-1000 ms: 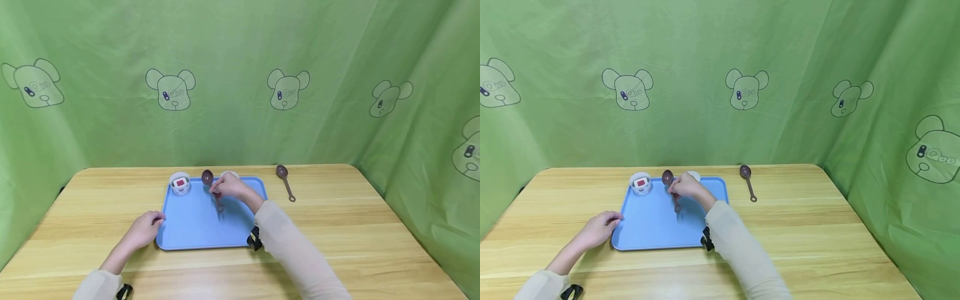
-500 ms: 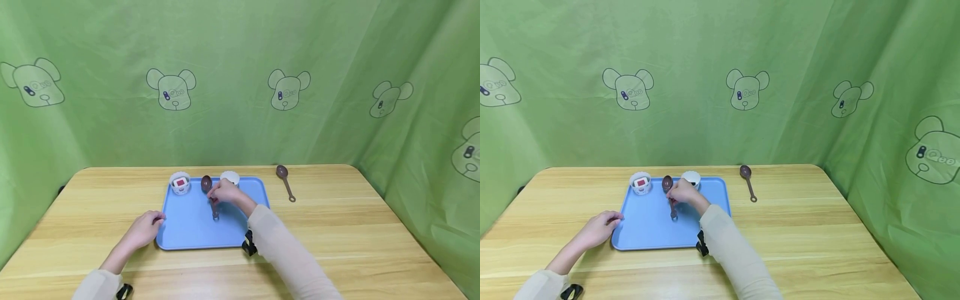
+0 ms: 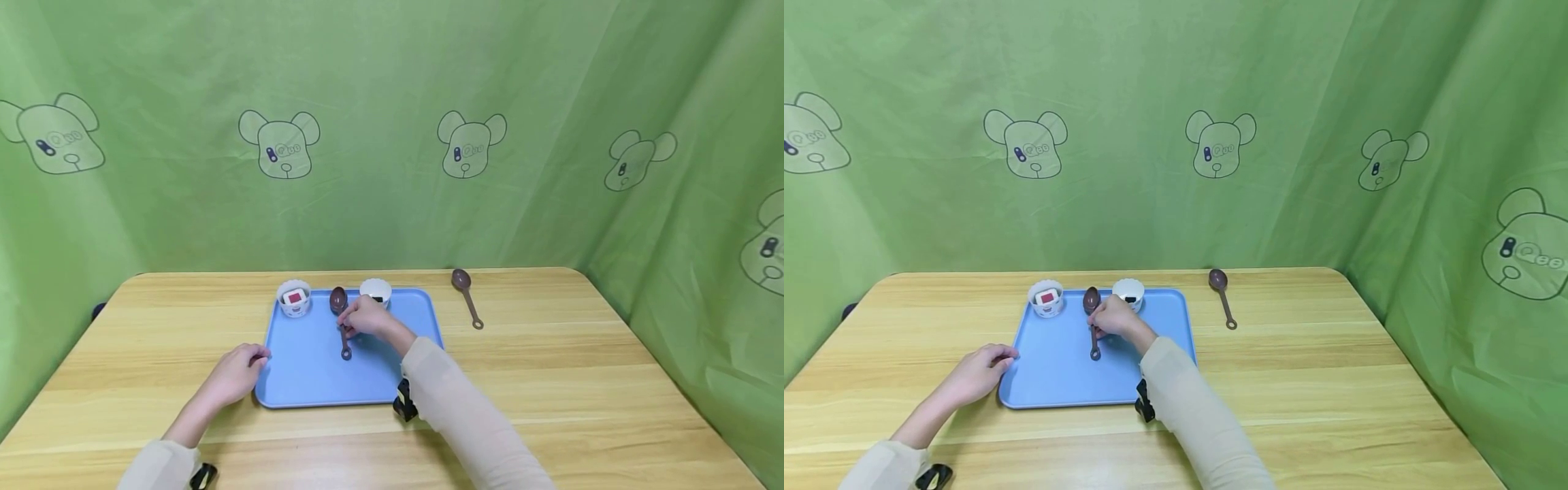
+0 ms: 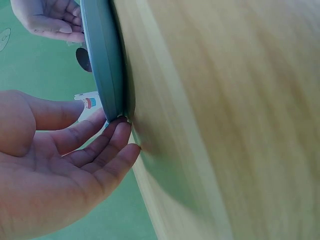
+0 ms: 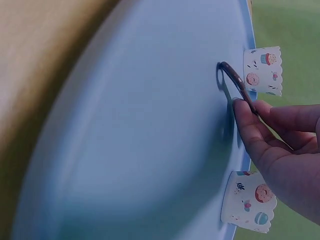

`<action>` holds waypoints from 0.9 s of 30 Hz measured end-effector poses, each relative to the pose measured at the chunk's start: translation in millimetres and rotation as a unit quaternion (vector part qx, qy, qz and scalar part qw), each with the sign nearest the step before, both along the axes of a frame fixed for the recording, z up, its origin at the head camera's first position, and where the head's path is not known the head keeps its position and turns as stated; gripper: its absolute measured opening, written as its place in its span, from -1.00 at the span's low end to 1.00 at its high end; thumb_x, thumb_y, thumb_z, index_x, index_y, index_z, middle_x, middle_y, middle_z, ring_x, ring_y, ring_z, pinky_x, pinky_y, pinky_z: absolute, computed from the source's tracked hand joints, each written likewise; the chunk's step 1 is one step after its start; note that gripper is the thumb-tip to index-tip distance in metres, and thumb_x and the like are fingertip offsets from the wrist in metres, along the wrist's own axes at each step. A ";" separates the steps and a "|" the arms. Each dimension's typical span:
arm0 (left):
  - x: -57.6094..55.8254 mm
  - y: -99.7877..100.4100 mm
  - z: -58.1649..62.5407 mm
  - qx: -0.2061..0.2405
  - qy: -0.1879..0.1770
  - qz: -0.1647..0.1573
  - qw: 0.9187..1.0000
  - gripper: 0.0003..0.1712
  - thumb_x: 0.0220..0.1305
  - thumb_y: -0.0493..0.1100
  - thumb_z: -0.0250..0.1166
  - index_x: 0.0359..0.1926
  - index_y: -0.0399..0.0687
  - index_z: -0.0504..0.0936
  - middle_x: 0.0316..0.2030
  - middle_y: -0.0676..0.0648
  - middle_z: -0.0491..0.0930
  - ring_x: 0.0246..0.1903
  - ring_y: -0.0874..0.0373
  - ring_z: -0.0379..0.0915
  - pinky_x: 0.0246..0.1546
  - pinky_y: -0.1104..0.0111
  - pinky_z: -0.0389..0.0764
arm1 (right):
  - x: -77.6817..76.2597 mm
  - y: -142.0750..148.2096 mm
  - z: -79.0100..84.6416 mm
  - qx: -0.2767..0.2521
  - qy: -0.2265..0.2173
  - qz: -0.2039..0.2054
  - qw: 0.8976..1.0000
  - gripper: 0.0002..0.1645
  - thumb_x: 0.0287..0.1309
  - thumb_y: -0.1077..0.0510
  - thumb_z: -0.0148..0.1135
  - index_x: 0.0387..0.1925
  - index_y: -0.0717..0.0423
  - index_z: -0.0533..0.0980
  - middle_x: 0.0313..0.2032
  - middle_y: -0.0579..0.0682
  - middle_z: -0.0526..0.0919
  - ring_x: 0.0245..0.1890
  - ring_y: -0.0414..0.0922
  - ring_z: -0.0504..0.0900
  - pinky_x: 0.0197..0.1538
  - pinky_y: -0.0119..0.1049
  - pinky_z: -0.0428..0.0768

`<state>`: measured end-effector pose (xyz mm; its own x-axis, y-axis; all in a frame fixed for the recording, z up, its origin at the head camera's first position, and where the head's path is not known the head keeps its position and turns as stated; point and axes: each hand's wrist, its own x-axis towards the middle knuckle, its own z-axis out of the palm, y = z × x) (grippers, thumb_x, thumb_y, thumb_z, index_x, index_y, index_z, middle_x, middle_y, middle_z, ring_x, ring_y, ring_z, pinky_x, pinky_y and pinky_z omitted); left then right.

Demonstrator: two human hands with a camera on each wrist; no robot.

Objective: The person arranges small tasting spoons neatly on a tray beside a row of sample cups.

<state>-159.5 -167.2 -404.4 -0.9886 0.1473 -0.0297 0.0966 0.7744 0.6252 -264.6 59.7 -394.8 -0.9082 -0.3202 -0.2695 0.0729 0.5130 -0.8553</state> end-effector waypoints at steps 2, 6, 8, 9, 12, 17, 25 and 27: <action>-0.3 0.1 0.2 0.001 -0.002 -0.001 1.000 -0.73 0.26 -0.36 0.00 -0.10 -0.46 0.50 -0.13 -0.38 0.48 -0.07 -0.26 0.38 -0.04 -0.04 0.41 | 0.0 -0.9 -1.0 -0.003 -0.001 -0.001 1.000 -0.76 0.09 0.48 -0.03 -0.31 0.46 0.58 -0.42 0.17 0.63 -0.57 -0.13 0.59 -0.35 -0.34 0.63; -0.6 0.4 0.9 0.003 -0.008 0.000 1.000 -0.73 0.27 -0.35 0.00 -0.08 -0.46 0.50 -0.12 -0.37 0.48 -0.08 -0.24 0.39 -0.05 -0.03 0.43 | 0.0 -2.2 -2.0 -0.010 -0.002 -0.004 1.000 -0.76 0.10 0.47 -0.03 -0.29 0.46 0.57 -0.42 0.17 0.63 -0.58 -0.14 0.58 -0.36 -0.35 0.63; -0.5 0.5 1.2 0.004 -0.010 0.001 1.000 -0.72 0.28 -0.35 0.00 -0.08 -0.46 0.50 -0.12 -0.37 0.48 -0.08 -0.24 0.39 -0.06 -0.02 0.43 | 0.1 -2.4 -1.9 -0.014 -0.005 -0.006 1.000 -0.76 0.11 0.47 -0.03 -0.28 0.46 0.57 -0.42 0.16 0.62 -0.58 -0.15 0.56 -0.35 -0.36 0.63; -0.5 0.6 1.3 0.004 -0.010 0.001 1.000 -0.72 0.28 -0.35 0.00 -0.08 -0.46 0.50 -0.12 -0.37 0.48 -0.08 -0.24 0.39 -0.05 -0.02 0.43 | 0.3 -2.4 -1.8 -0.014 -0.004 -0.005 1.000 -0.76 0.11 0.47 -0.03 -0.28 0.46 0.57 -0.42 0.16 0.62 -0.59 -0.16 0.56 -0.36 -0.36 0.63; -0.5 0.5 1.5 0.004 -0.011 0.002 1.000 -0.72 0.28 -0.35 0.00 -0.07 -0.46 0.49 -0.11 -0.38 0.48 -0.07 -0.25 0.38 -0.05 -0.03 0.42 | 1.1 -2.4 -1.5 -0.015 -0.005 -0.003 1.000 -0.76 0.12 0.47 -0.04 -0.28 0.46 0.57 -0.43 0.14 0.61 -0.61 -0.18 0.54 -0.37 -0.36 0.62; 0.0 0.6 2.0 0.003 -0.012 0.002 1.000 -0.72 0.28 -0.35 -0.01 -0.07 -0.47 0.49 -0.11 -0.39 0.47 -0.06 -0.27 0.37 -0.04 -0.04 0.41 | 1.9 -3.0 -0.6 -0.020 -0.010 -0.003 1.000 -0.74 0.13 0.47 -0.07 -0.27 0.46 0.56 -0.47 0.12 0.59 -0.63 -0.20 0.52 -0.38 -0.36 0.62; 1.2 1.8 4.2 0.004 -0.012 0.005 1.000 -0.72 0.28 -0.35 0.00 -0.08 -0.46 0.49 -0.12 -0.37 0.48 -0.06 -0.25 0.38 -0.04 -0.03 0.41 | 2.5 -6.7 1.3 -0.023 -0.017 -0.004 1.000 -0.72 0.16 0.46 -0.09 -0.20 0.48 0.53 -0.47 0.18 0.59 -0.60 -0.20 0.54 -0.33 -0.35 0.62; 1.0 2.0 4.8 0.004 -0.013 0.005 1.000 -0.72 0.29 -0.35 0.00 -0.07 -0.46 0.49 -0.11 -0.37 0.48 -0.06 -0.25 0.38 -0.04 -0.03 0.41 | 2.9 -7.4 1.8 -0.020 -0.017 -0.003 1.000 -0.73 0.16 0.46 -0.09 -0.21 0.48 0.53 -0.47 0.18 0.59 -0.59 -0.19 0.55 -0.32 -0.35 0.62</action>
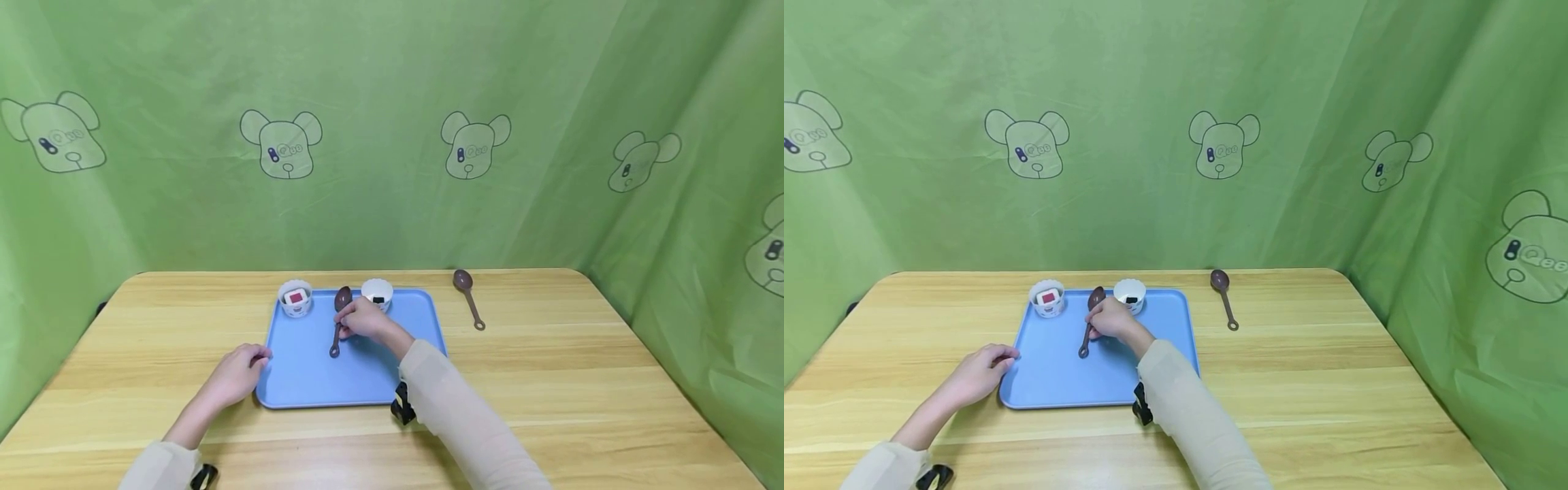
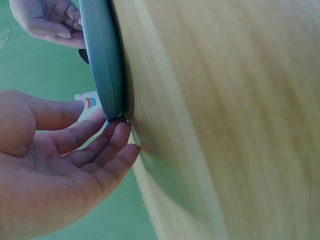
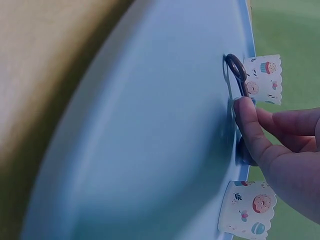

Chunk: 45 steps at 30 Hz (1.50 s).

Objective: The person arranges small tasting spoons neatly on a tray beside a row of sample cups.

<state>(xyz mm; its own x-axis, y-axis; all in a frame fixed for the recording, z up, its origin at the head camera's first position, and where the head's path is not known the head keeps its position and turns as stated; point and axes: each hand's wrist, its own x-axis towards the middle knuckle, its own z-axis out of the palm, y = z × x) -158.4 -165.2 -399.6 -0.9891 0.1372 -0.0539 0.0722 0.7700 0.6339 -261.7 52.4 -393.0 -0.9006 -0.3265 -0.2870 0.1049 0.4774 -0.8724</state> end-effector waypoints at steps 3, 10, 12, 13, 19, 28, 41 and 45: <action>-0.2 0.2 0.1 0.000 0.002 -0.002 1.000 -0.72 0.28 -0.35 0.00 -0.08 -0.46 0.49 -0.12 -0.37 0.48 -0.07 -0.25 0.38 -0.04 -0.03 0.42 | 0.6 -0.5 0.2 0.007 0.000 0.001 1.000 -0.73 0.17 0.45 -0.09 -0.23 0.46 0.54 -0.47 0.18 0.60 -0.56 -0.17 0.57 -0.32 -0.33 0.62; 0.0 0.1 -1.3 0.000 0.007 -0.003 1.000 -0.72 0.28 -0.36 0.00 -0.08 -0.47 0.50 -0.12 -0.37 0.48 -0.07 -0.25 0.38 -0.04 -0.03 0.41 | 1.5 -3.6 -1.4 0.027 0.020 0.014 0.999 -0.74 0.19 0.42 -0.07 -0.25 0.42 0.56 -0.53 0.13 0.59 -0.57 -0.17 0.57 -0.35 -0.34 0.61; 0.0 0.1 -1.8 0.000 0.008 -0.004 1.000 -0.73 0.27 -0.36 0.00 -0.09 -0.47 0.50 -0.12 -0.37 0.48 -0.07 -0.25 0.38 -0.04 -0.03 0.41 | 2.4 -4.5 -1.0 0.032 0.026 0.015 0.999 -0.74 0.18 0.42 -0.07 -0.26 0.43 0.56 -0.52 0.13 0.59 -0.57 -0.17 0.57 -0.36 -0.35 0.61; 0.1 0.1 -2.1 0.001 0.009 -0.004 1.000 -0.73 0.27 -0.36 0.00 -0.09 -0.47 0.50 -0.12 -0.37 0.48 -0.06 -0.26 0.38 -0.04 -0.03 0.41 | 2.7 -4.8 -1.1 0.032 0.028 0.016 0.999 -0.74 0.18 0.42 -0.07 -0.26 0.43 0.56 -0.52 0.13 0.59 -0.58 -0.17 0.56 -0.37 -0.35 0.61; -0.2 -0.2 -3.6 0.001 0.009 -0.003 1.000 -0.73 0.28 -0.36 -0.01 -0.08 -0.46 0.50 -0.12 -0.37 0.48 -0.06 -0.26 0.38 -0.04 -0.03 0.41 | 4.6 -5.4 0.0 0.048 0.056 0.017 0.997 -0.76 0.14 0.44 -0.05 -0.27 0.44 0.56 -0.44 0.15 0.58 -0.50 -0.05 0.60 -0.37 -0.33 0.60; -1.3 -0.9 -4.9 -0.003 0.009 -0.004 1.000 -0.72 0.29 -0.35 0.00 -0.08 -0.45 0.50 -0.12 -0.36 0.48 -0.06 -0.25 0.38 -0.04 -0.03 0.42 | 4.1 -3.6 2.2 0.072 0.071 0.008 0.995 -0.74 0.14 0.40 -0.05 -0.29 0.40 0.58 -0.49 0.16 0.62 -0.46 -0.01 0.64 -0.45 -0.44 0.50; -0.8 -0.2 -3.6 -0.006 0.010 -0.004 1.000 -0.72 0.27 -0.35 0.00 -0.08 -0.46 0.50 -0.13 -0.36 0.48 -0.06 -0.25 0.38 -0.03 -0.03 0.41 | 1.9 -5.6 3.7 0.053 0.050 0.008 0.997 -0.72 0.16 0.43 -0.11 -0.26 0.47 0.54 -0.48 0.20 0.61 -0.46 -0.03 0.62 -0.32 -0.31 0.60; -0.8 -0.4 -3.9 -0.009 0.013 -0.005 1.000 -0.73 0.27 -0.36 0.00 -0.09 -0.47 0.50 -0.13 -0.36 0.49 -0.07 -0.25 0.38 -0.04 -0.03 0.41 | 1.3 -4.2 4.0 0.053 0.049 0.016 0.997 -0.71 0.15 0.44 -0.12 -0.24 0.48 0.53 -0.44 0.21 0.61 -0.43 -0.01 0.64 -0.30 -0.31 0.61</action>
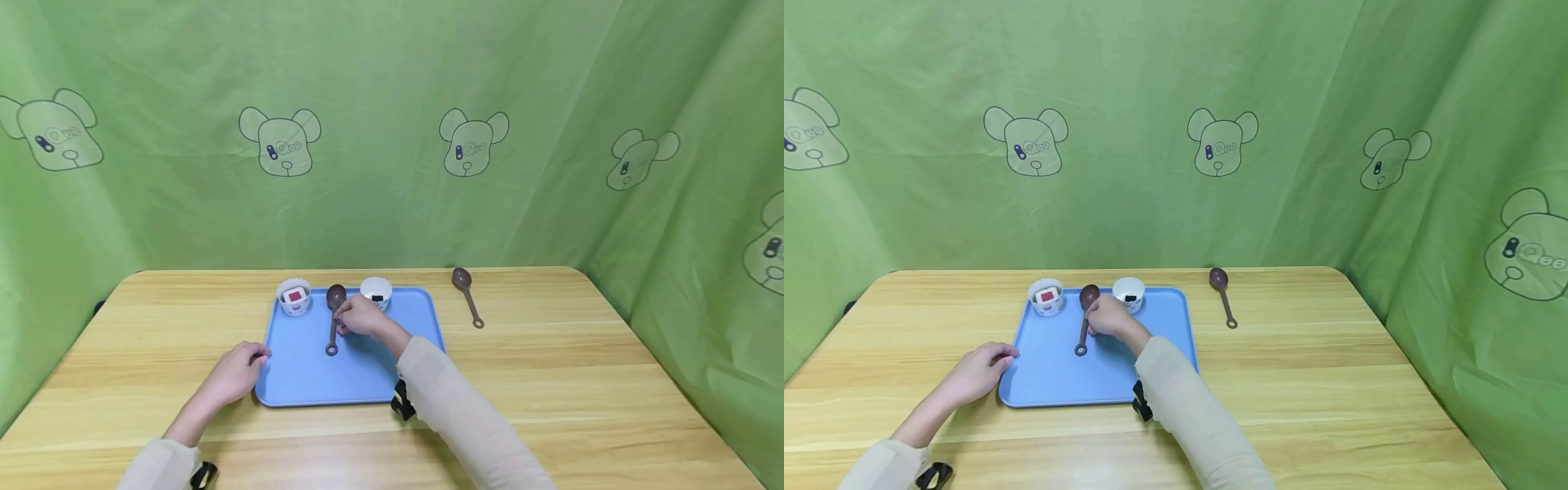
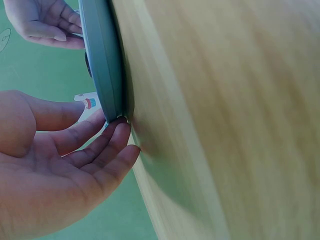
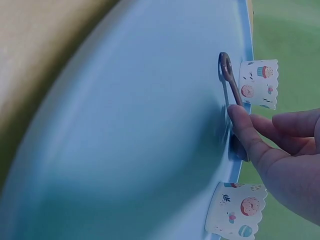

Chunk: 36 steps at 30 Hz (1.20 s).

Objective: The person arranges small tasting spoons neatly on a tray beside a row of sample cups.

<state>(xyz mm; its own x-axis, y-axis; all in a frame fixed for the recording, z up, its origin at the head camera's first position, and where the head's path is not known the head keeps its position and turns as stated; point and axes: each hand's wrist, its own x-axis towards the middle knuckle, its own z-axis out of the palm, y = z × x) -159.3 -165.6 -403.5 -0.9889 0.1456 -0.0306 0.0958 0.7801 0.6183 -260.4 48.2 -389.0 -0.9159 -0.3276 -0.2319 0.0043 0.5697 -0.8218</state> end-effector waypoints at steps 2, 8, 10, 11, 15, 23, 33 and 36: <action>-0.2 0.2 0.1 -0.001 0.000 -0.001 1.000 -0.73 0.27 -0.36 0.00 -0.09 -0.47 0.50 -0.13 -0.37 0.48 -0.07 -0.26 0.38 -0.03 -0.04 0.41 | -0.1 0.9 1.4 0.002 0.001 0.004 1.000 -0.72 0.15 0.44 -0.10 -0.24 0.47 0.53 -0.43 0.21 0.61 -0.42 0.00 0.64 -0.30 -0.32 0.61; -0.6 0.8 1.0 0.000 -0.001 0.001 1.000 -0.72 0.27 -0.36 0.00 -0.08 -0.47 0.50 -0.12 -0.38 0.48 -0.05 -0.26 0.37 -0.02 -0.04 0.40 | 0.6 4.1 11.7 -0.003 0.002 0.019 1.000 -0.73 0.14 0.43 -0.07 -0.21 0.47 0.53 -0.36 0.26 0.61 -0.36 0.07 0.64 -0.26 -0.29 0.62; -1.0 0.9 1.5 0.000 -0.001 0.000 1.000 -0.72 0.28 -0.36 0.00 -0.08 -0.47 0.50 -0.12 -0.38 0.48 -0.05 -0.26 0.37 -0.02 -0.04 0.40 | 1.0 5.8 15.2 -0.007 -0.002 0.027 1.000 -0.72 0.16 0.43 -0.07 -0.18 0.47 0.52 -0.30 0.28 0.60 -0.34 0.09 0.64 -0.24 -0.27 0.62; -1.1 0.9 1.7 0.000 0.000 0.000 1.000 -0.72 0.28 -0.36 0.00 -0.08 -0.47 0.50 -0.12 -0.38 0.48 -0.05 -0.26 0.37 -0.02 -0.04 0.40 | 1.1 6.8 16.8 -0.009 -0.004 0.030 0.999 -0.72 0.17 0.43 -0.07 -0.18 0.48 0.52 -0.27 0.29 0.59 -0.33 0.09 0.63 -0.23 -0.27 0.62; -1.0 0.8 1.7 -0.002 -0.001 0.000 1.000 -0.72 0.27 -0.36 0.00 -0.09 -0.47 0.50 -0.12 -0.38 0.48 -0.05 -0.26 0.37 -0.02 -0.04 0.40 | 0.7 11.9 20.3 -0.021 -0.006 0.042 0.999 -0.73 0.21 0.41 -0.07 -0.15 0.48 0.51 -0.17 0.31 0.56 -0.34 0.07 0.63 -0.23 -0.27 0.62; -0.2 1.4 3.0 -0.002 -0.002 0.000 1.000 -0.72 0.28 -0.35 0.00 -0.09 -0.47 0.50 -0.13 -0.37 0.48 -0.07 -0.24 0.38 -0.03 -0.03 0.41 | -1.7 24.4 25.6 -0.052 -0.007 0.059 0.997 -0.71 0.19 0.44 -0.10 -0.12 0.52 0.48 -0.20 0.37 0.54 -0.33 0.17 0.61 -0.26 -0.24 0.63; 1.1 1.4 2.6 -0.002 -0.004 -0.001 1.000 -0.72 0.27 -0.36 0.00 -0.09 -0.47 0.50 -0.13 -0.37 0.48 -0.07 -0.25 0.38 -0.04 -0.04 0.41 | -2.0 41.3 32.7 -0.069 -0.011 0.048 0.996 -0.70 0.21 0.43 -0.09 -0.09 0.54 0.45 -0.20 0.34 0.52 -0.35 0.15 0.60 -0.24 -0.23 0.63; 2.0 1.4 3.4 -0.002 -0.004 -0.002 1.000 -0.73 0.28 -0.36 0.00 -0.09 -0.47 0.50 -0.13 -0.38 0.48 -0.06 -0.26 0.38 -0.03 -0.04 0.40 | -2.3 45.8 33.9 -0.061 -0.017 0.051 0.997 -0.70 0.23 0.41 -0.10 -0.07 0.53 0.44 -0.17 0.37 0.51 -0.29 0.19 0.59 -0.20 -0.19 0.62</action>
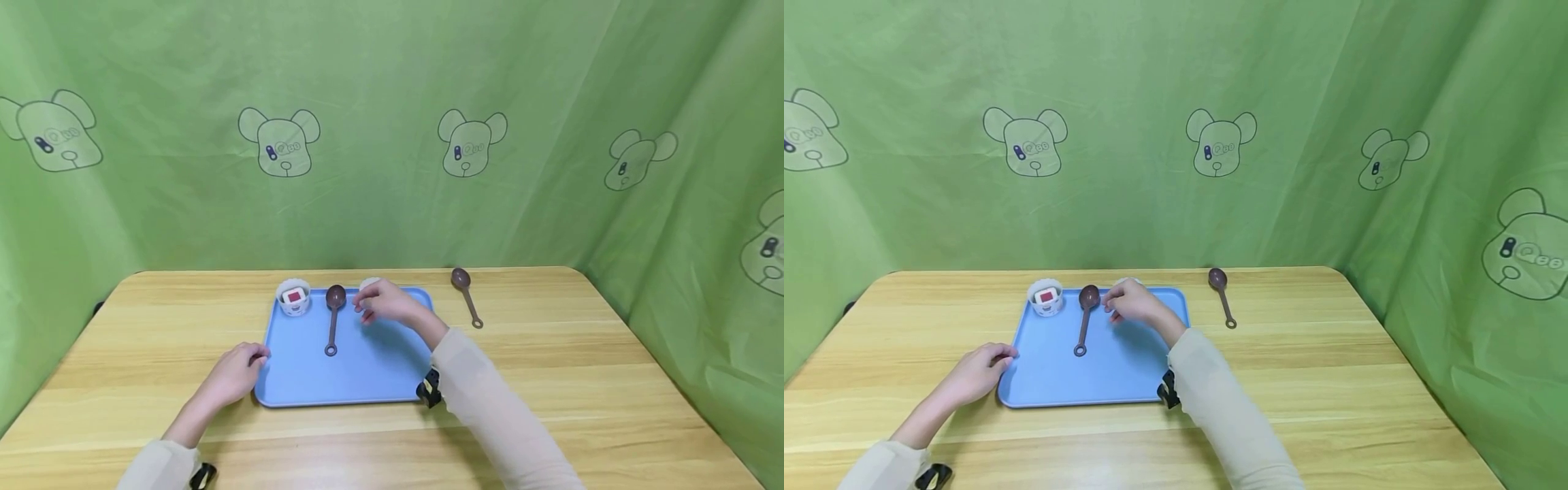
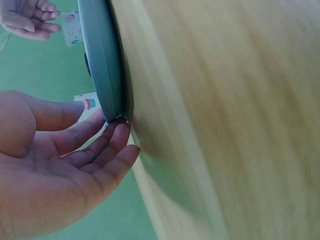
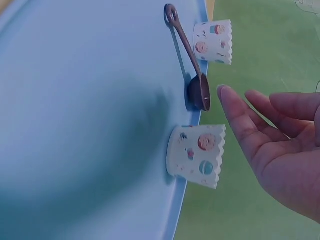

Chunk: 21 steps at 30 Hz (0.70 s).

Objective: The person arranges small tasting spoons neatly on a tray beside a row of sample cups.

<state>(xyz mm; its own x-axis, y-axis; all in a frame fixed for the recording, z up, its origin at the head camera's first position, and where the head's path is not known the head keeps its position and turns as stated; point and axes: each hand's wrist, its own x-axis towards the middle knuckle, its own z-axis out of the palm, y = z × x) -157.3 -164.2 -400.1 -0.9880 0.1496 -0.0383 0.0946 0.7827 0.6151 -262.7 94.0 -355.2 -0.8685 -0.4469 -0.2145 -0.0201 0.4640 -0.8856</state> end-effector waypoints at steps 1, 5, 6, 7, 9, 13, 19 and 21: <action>0.1 0.2 0.5 0.000 0.001 -0.001 1.000 -0.73 0.28 -0.36 0.00 -0.09 -0.47 0.50 -0.13 -0.38 0.48 -0.06 -0.26 0.38 -0.04 -0.04 0.40 | 0.1 1.5 0.8 0.002 0.000 0.002 1.000 -0.69 0.24 0.41 -0.10 -0.06 0.52 0.44 -0.15 0.38 0.51 -0.28 0.20 0.58 -0.19 -0.19 0.62; 0.1 0.3 0.7 0.001 0.002 -0.002 1.000 -0.73 0.28 -0.36 0.00 -0.09 -0.47 0.50 -0.12 -0.39 0.48 -0.05 -0.27 0.37 -0.03 -0.05 0.40 | 0.9 6.9 6.6 0.011 0.000 0.003 1.000 -0.68 0.25 0.39 -0.12 -0.04 0.51 0.44 -0.13 0.39 0.51 -0.25 0.20 0.58 -0.15 -0.16 0.60; -0.1 0.3 0.6 0.002 0.002 -0.002 1.000 -0.72 0.28 -0.36 -0.01 -0.09 -0.48 0.49 -0.12 -0.39 0.48 -0.05 -0.27 0.37 -0.03 -0.05 0.40 | 1.1 8.1 8.1 0.013 0.002 0.003 1.000 -0.68 0.25 0.39 -0.12 -0.05 0.51 0.44 -0.14 0.38 0.51 -0.25 0.20 0.58 -0.15 -0.15 0.60; -0.3 0.2 0.3 0.002 0.002 -0.002 1.000 -0.72 0.27 -0.36 0.00 -0.09 -0.48 0.49 -0.12 -0.39 0.48 -0.05 -0.28 0.37 -0.03 -0.05 0.40 | 1.4 9.2 9.9 0.018 0.007 0.004 1.000 -0.68 0.25 0.39 -0.12 -0.05 0.51 0.44 -0.14 0.38 0.52 -0.26 0.20 0.58 -0.15 -0.14 0.60; -0.8 -0.1 -0.6 0.002 0.003 -0.003 1.000 -0.72 0.27 -0.36 0.00 -0.08 -0.49 0.49 -0.12 -0.40 0.48 -0.05 -0.28 0.37 -0.03 -0.05 0.40 | 1.9 11.0 13.3 0.026 0.014 0.006 1.000 -0.68 0.25 0.39 -0.12 -0.07 0.52 0.45 -0.15 0.38 0.53 -0.26 0.19 0.59 -0.14 -0.14 0.60; -1.4 -0.5 -1.8 0.002 0.006 -0.005 1.000 -0.72 0.27 -0.37 0.00 -0.08 -0.49 0.49 -0.12 -0.40 0.48 -0.05 -0.28 0.37 -0.04 -0.05 0.41 | 2.5 14.3 17.1 0.044 0.027 0.009 0.999 -0.69 0.23 0.41 -0.12 -0.09 0.55 0.45 -0.19 0.40 0.54 -0.26 0.20 0.58 -0.14 -0.14 0.60; -0.3 -0.6 -2.4 0.006 0.006 -0.007 1.000 -0.72 0.27 -0.37 0.00 -0.08 -0.50 0.49 -0.11 -0.41 0.47 -0.04 -0.30 0.35 -0.03 -0.06 0.40 | 2.7 20.7 16.5 0.066 0.042 0.023 0.997 -0.70 0.21 0.42 -0.12 -0.11 0.56 0.45 -0.22 0.39 0.55 -0.26 0.21 0.58 -0.16 -0.14 0.60; -0.2 -0.6 -2.6 0.006 0.007 -0.008 1.000 -0.72 0.27 -0.37 0.00 -0.08 -0.49 0.49 -0.11 -0.41 0.47 -0.03 -0.30 0.35 -0.03 -0.06 0.39 | 2.2 22.6 16.2 0.065 0.041 0.022 0.997 -0.69 0.21 0.41 -0.12 -0.10 0.56 0.44 -0.20 0.40 0.55 -0.25 0.22 0.58 -0.14 -0.13 0.60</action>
